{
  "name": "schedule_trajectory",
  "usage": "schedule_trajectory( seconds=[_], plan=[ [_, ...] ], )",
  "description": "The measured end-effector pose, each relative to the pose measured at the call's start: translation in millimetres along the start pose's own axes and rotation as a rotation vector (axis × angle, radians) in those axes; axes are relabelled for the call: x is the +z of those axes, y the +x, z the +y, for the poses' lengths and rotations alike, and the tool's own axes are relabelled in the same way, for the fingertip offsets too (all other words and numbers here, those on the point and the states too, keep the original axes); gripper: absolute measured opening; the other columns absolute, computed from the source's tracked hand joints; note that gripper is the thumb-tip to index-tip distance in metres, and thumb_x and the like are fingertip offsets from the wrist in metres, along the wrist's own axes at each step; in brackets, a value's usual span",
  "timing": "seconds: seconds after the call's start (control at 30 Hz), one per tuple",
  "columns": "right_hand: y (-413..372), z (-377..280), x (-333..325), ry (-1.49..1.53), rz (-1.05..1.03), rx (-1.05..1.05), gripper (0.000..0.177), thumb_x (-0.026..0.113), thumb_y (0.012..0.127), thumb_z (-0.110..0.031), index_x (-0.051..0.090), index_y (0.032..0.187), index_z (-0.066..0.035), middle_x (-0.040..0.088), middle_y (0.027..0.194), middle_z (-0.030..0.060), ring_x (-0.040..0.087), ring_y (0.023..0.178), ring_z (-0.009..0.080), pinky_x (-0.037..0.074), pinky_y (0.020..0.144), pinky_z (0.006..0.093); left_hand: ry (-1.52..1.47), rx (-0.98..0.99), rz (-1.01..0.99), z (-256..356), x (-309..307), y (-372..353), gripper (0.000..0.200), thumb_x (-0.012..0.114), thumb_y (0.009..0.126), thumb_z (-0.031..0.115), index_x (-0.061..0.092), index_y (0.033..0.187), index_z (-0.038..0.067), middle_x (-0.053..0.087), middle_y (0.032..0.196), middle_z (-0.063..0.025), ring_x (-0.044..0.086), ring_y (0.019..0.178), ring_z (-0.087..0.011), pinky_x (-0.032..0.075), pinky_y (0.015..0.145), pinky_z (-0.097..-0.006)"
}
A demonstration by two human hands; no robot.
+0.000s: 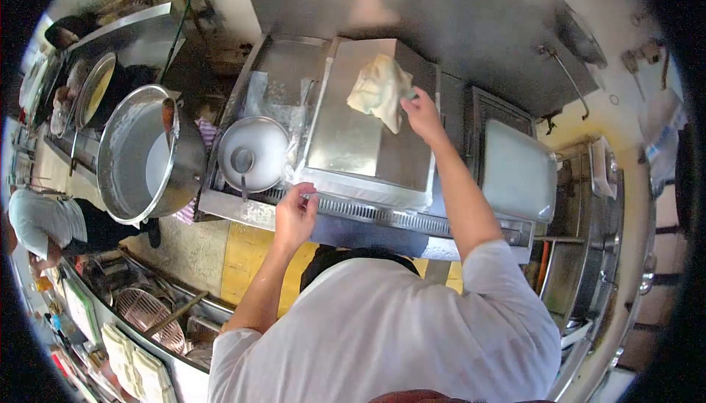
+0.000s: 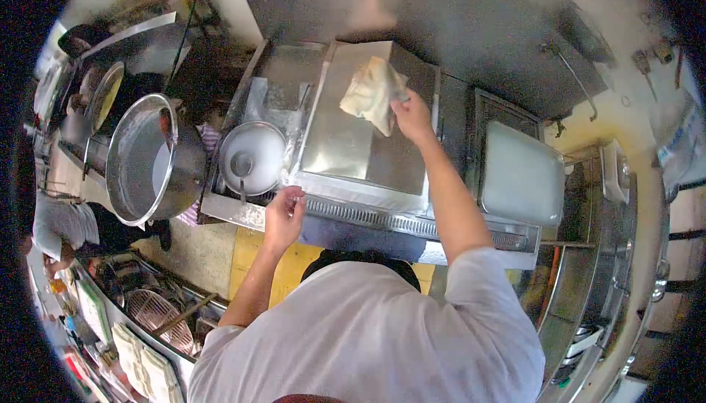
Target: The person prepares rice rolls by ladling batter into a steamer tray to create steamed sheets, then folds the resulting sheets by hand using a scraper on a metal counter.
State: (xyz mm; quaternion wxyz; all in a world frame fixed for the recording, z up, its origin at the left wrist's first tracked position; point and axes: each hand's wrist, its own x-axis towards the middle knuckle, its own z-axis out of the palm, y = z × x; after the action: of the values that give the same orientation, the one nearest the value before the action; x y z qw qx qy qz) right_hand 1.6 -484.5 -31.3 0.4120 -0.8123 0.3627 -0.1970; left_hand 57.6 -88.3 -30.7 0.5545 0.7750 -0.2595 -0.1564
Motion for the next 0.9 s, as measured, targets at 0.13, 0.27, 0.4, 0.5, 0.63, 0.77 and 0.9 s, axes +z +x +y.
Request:
schedule_trajectory(
  seconds=[0.13,0.27,0.4,0.5,0.63,0.77,0.9],
  plan=[
    [-84.6,71.1,-87.8,-0.298,0.223,0.005,0.041,0.071,0.087,-0.023,0.066,0.12,0.001,0.069,0.112,0.0196,0.067,0.103,0.0324,0.051,0.09,0.0384,0.12,-0.031,-0.088,18.0,21.0,-19.9,0.018,0.069,0.09,0.007,0.066,0.107,0.001,0.07,0.086,-0.0115,0.064,0.063,-0.0202,0.053,0.061,-0.0337],
    [-152.1,173.8,-179.8,-0.772,0.318,0.141,0.037,0.063,0.085,-0.015,0.068,0.117,0.002,0.069,0.117,0.0214,0.067,0.101,0.04,0.053,0.093,0.0459,0.21,0.012,-0.143,24.9,64.7,-50.1,0.021,0.07,0.087,0.004,0.066,0.108,0.003,0.069,0.095,-0.0137,0.067,0.067,-0.0246,0.054,0.061,-0.0353],
    [-187.3,245.2,-240.2,-0.892,0.115,0.3,0.029,0.064,0.082,-0.016,0.07,0.104,0.001,0.069,0.11,0.0225,0.067,0.095,0.0415,0.053,0.089,0.05,0.102,0.124,-0.144,39.0,125.4,-82.0,0.024,0.071,0.084,0.002,0.068,0.108,0.005,0.067,0.105,-0.0147,0.07,0.074,-0.0269,0.056,0.063,-0.0354],
    [-182.8,302.3,-257.6,-0.73,-0.047,0.249,0.026,0.064,0.085,-0.019,0.069,0.101,0.001,0.071,0.1,0.0224,0.068,0.088,0.0393,0.056,0.082,0.0476,0.099,0.101,-0.228,48.8,170.0,-102.4,0.024,0.071,0.082,0.001,0.071,0.105,0.007,0.065,0.108,-0.0148,0.07,0.084,-0.0271,0.058,0.067,-0.0327],
    [-179.1,230.3,-247.0,0.299,-0.224,0.525,0.031,0.057,0.096,-0.027,0.07,0.099,0.001,0.073,0.093,0.0201,0.073,0.078,0.0259,0.058,0.068,0.0404,-0.139,-0.401,-0.317,38.3,226.7,-114.3,0.024,0.068,0.091,0.009,0.069,0.115,0.005,0.065,0.112,-0.0127,0.07,0.089,-0.0244,0.059,0.069,-0.0344],
    [-238.0,101.9,-180.7,0.724,-0.421,0.333,0.029,0.054,0.102,-0.017,0.065,0.119,0.004,0.073,0.105,0.0167,0.072,0.083,0.0205,0.058,0.074,0.0322,-0.497,-0.694,-0.253,40.2,266.1,-112.8,0.045,0.06,0.101,0.033,0.054,0.133,0.002,0.062,0.126,-0.0125,0.068,0.107,-0.0284,0.059,0.085,-0.0429],
    [-299.0,71.9,-86.0,0.234,-0.596,-0.424,0.058,0.052,0.103,-0.03,0.038,0.154,-0.006,0.05,0.149,0.0201,0.046,0.139,0.0391,0.038,0.112,0.0482,-1.193,-0.765,-0.274,79.7,251.5,-109.9,0.072,0.042,0.101,0.062,0.042,0.145,0.005,0.057,0.135,-0.0153,0.055,0.125,-0.0335,0.045,0.105,-0.0531]
  ],
)
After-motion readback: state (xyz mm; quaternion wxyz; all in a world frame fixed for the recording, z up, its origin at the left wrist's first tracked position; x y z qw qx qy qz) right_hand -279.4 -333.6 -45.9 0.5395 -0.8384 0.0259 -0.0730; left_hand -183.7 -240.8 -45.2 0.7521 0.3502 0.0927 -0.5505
